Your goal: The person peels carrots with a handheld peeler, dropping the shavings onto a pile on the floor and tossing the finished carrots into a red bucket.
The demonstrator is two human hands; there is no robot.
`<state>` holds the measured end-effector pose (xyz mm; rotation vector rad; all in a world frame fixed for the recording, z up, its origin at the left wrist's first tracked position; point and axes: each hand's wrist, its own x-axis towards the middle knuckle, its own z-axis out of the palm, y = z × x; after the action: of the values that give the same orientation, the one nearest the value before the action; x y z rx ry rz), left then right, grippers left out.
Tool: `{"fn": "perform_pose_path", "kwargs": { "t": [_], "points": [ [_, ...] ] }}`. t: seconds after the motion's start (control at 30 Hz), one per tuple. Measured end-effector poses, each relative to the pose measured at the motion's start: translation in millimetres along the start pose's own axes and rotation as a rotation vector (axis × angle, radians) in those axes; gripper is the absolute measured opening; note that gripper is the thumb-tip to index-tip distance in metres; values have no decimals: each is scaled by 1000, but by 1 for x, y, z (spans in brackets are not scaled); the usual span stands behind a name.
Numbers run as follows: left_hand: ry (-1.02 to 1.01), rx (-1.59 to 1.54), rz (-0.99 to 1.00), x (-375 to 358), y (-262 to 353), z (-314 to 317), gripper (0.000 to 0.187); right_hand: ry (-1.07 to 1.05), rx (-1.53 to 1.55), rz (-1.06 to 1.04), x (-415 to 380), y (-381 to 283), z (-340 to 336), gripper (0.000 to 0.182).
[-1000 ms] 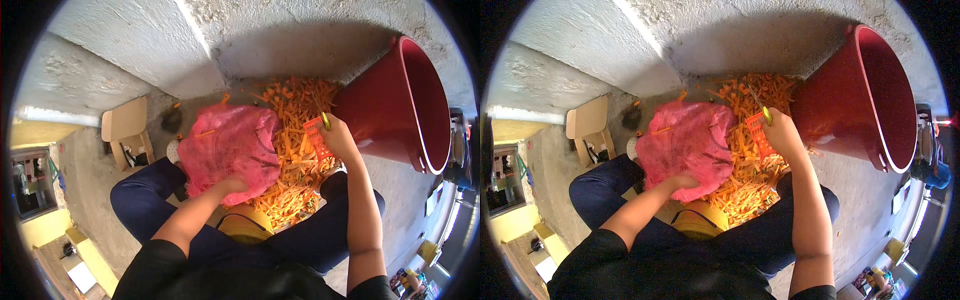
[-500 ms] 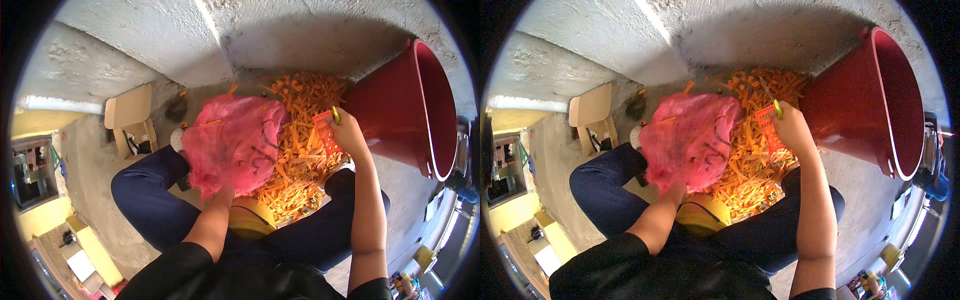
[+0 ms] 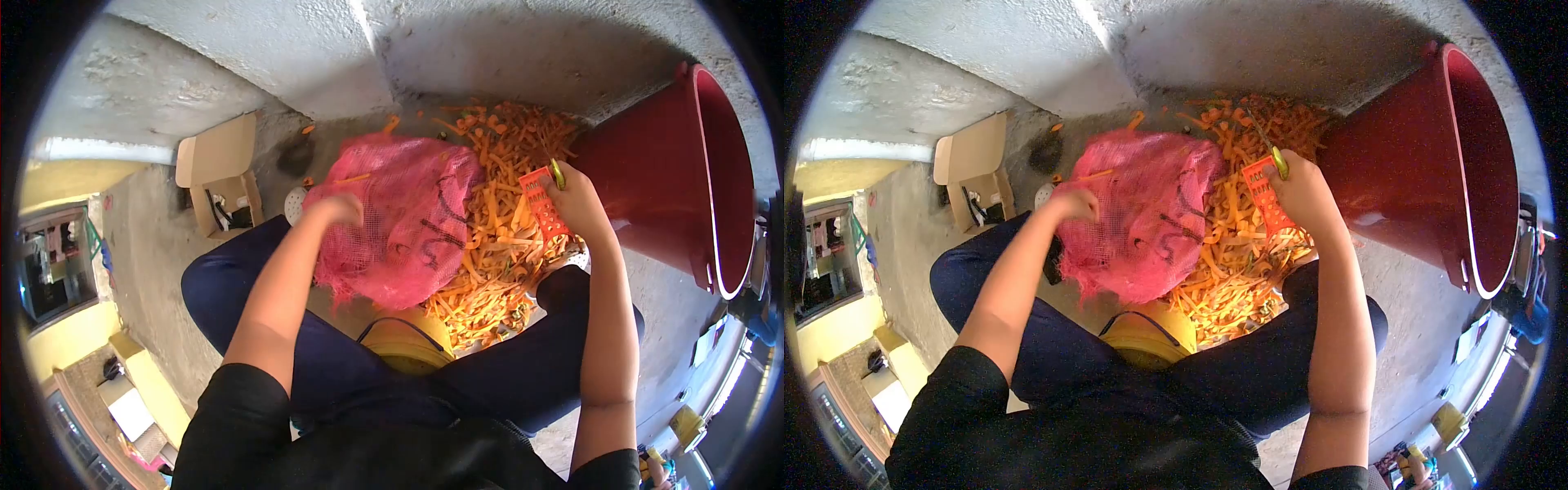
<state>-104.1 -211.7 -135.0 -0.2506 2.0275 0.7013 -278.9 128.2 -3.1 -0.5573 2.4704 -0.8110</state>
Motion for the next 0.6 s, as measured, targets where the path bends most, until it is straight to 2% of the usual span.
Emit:
{"fn": "perform_pose_path", "kwargs": {
  "t": [0.03,0.13,0.2,0.27,0.33,0.37,0.43,0.53,0.6],
  "points": [
    [76,-211,-118,-8,3,-14,17,-2,-3,6,0,-2,-1,23],
    [241,-670,-214,0,-13,-12,19,-4,-3,20,0,-6,-2,24],
    [55,253,-109,39,-45,32,24,-6,16,24,2,-2,1,23],
    [297,439,-84,41,-55,109,22,-9,-31,8,5,4,6,23],
    [509,487,-215,51,-51,163,23,-21,-43,20,7,2,5,23],
    [456,448,-235,54,-48,163,23,-33,-30,43,6,-2,4,23],
    [342,369,-273,57,-42,161,28,-35,-38,46,7,-3,3,23],
    [381,245,-320,51,-37,125,21,-25,-59,2,7,2,6,23],
    [622,83,-197,68,-61,105,23,-13,-29,-13,8,3,7,24]
  ]
}}
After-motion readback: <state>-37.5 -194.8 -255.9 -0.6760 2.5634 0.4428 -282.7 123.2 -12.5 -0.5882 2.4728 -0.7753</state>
